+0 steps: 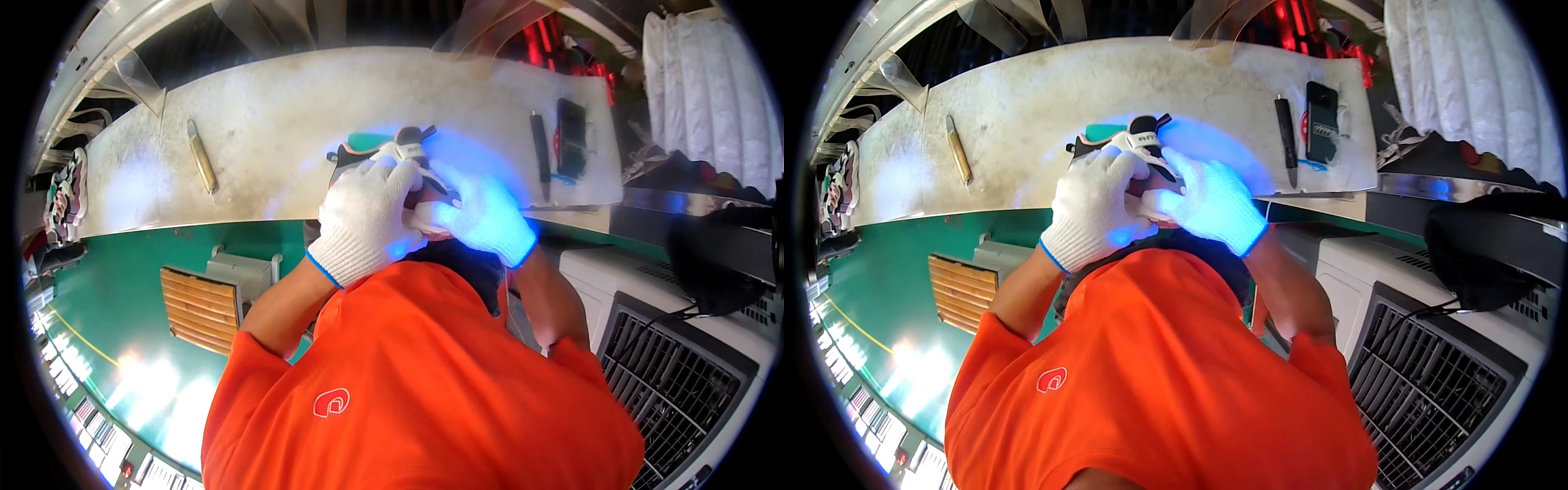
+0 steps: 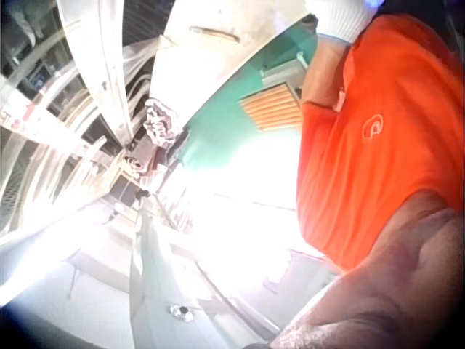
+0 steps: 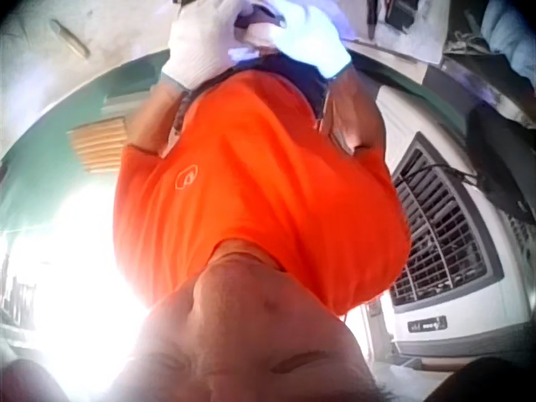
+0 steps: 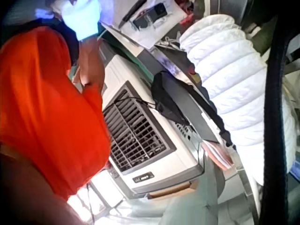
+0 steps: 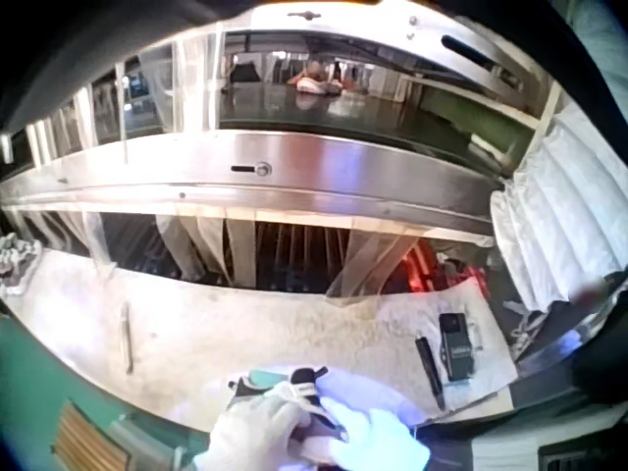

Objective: The person cleans a white and black sneaker on a workbench using a small brush and a cloth. They scrub the shoe's upper and sole, wipe it, and rotate it to access different areas, repeating the process throughout the clip.

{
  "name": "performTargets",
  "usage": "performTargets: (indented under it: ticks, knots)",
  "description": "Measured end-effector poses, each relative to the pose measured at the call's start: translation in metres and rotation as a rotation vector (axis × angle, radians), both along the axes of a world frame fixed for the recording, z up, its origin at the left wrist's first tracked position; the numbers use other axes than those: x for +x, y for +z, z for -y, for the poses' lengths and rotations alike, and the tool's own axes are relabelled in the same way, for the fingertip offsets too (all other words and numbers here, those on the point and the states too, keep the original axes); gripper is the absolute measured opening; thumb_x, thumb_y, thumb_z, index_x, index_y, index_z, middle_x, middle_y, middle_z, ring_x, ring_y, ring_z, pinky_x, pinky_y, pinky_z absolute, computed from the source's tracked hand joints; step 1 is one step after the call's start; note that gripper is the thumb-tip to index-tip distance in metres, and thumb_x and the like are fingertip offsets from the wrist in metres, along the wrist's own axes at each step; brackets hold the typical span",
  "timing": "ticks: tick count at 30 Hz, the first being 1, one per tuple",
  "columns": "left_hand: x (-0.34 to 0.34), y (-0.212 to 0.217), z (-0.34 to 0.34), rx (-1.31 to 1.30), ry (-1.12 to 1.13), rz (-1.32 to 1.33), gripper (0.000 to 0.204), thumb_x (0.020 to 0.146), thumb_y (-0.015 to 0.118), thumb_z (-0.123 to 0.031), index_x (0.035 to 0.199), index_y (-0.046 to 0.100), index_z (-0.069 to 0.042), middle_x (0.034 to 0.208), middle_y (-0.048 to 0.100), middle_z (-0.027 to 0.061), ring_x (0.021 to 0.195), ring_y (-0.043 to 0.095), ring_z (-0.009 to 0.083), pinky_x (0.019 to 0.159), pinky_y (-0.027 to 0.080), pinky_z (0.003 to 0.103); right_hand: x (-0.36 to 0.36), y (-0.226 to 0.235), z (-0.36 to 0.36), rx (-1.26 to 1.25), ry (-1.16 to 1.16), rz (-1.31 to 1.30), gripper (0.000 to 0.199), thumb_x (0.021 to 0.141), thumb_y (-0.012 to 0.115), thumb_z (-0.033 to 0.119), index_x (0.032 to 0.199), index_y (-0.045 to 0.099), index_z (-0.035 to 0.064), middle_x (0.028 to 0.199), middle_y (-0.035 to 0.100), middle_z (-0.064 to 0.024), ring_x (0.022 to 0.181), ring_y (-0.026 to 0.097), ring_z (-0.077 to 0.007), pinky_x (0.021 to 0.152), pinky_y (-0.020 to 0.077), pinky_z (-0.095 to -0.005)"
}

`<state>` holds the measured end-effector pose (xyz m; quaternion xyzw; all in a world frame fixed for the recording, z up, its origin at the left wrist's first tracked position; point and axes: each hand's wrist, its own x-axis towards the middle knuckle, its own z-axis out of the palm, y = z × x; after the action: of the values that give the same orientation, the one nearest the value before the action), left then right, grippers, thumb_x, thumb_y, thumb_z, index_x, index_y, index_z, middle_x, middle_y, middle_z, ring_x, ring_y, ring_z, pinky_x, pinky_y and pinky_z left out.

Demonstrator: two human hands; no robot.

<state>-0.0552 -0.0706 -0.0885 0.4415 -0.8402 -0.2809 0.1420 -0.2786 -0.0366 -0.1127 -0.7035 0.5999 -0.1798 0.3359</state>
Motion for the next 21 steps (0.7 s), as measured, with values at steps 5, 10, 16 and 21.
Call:
performTargets:
  ticks: [5,10,16,21]
  knots:
    - [0.048,-0.014,0.024,0.575,0.176,-0.837,0.044,0.087,0.087,-0.004,0.128,0.072,-0.001,0.11,0.076,0.0043,0.099,0.073,0.0148,0.089,0.06,0.031,0.022,-0.009,-0.028,-0.302,-0.42,0.184,0.048,0.094,0.089,0.023,0.134,0.077,-0.0009,0.111,0.084,-0.0229,0.099,0.083,-0.0398,0.089,0.0646,-0.0452]
    - [0.111,-0.062,0.021,0.177,0.346,-0.488,0.049,0.094,0.076,0.002,0.143,0.068,-0.001,0.131,0.077,0.0144,0.119,0.076,0.0284,0.106,0.061,0.038,0.016,-0.025,-0.066,-0.501,-0.502,0.075,0.055,0.095,0.088,0.02,0.141,0.073,-0.005,0.126,0.081,-0.0232,0.114,0.081,-0.0353,0.101,0.0617,-0.0431]
    - [0.096,-0.066,0.053,-0.268,-0.108,-0.312,0.076,0.09,0.09,-0.027,0.158,0.062,-0.011,0.157,0.066,0.0228,0.142,0.066,0.0433,0.117,0.056,0.05,-0.019,-0.067,0.003,-0.241,-0.451,0.624,0.042,0.117,0.065,0.032,0.121,0.08,-0.0069,0.113,0.083,-0.0129,0.104,0.078,-0.0201,0.096,0.0609,-0.0362]
    - [0.087,0.037,0.073,-0.148,-0.238,-0.124,0.086,0.071,0.101,-0.036,0.148,0.071,-0.011,0.133,0.079,0.02,0.12,0.077,0.0426,0.106,0.062,0.05,-0.019,-0.106,0.062,0.15,-0.567,1.187,0.071,0.116,0.055,0.066,0.126,0.078,-0.0004,0.118,0.08,-0.0144,0.112,0.074,-0.0261,0.101,0.0592,-0.0454]
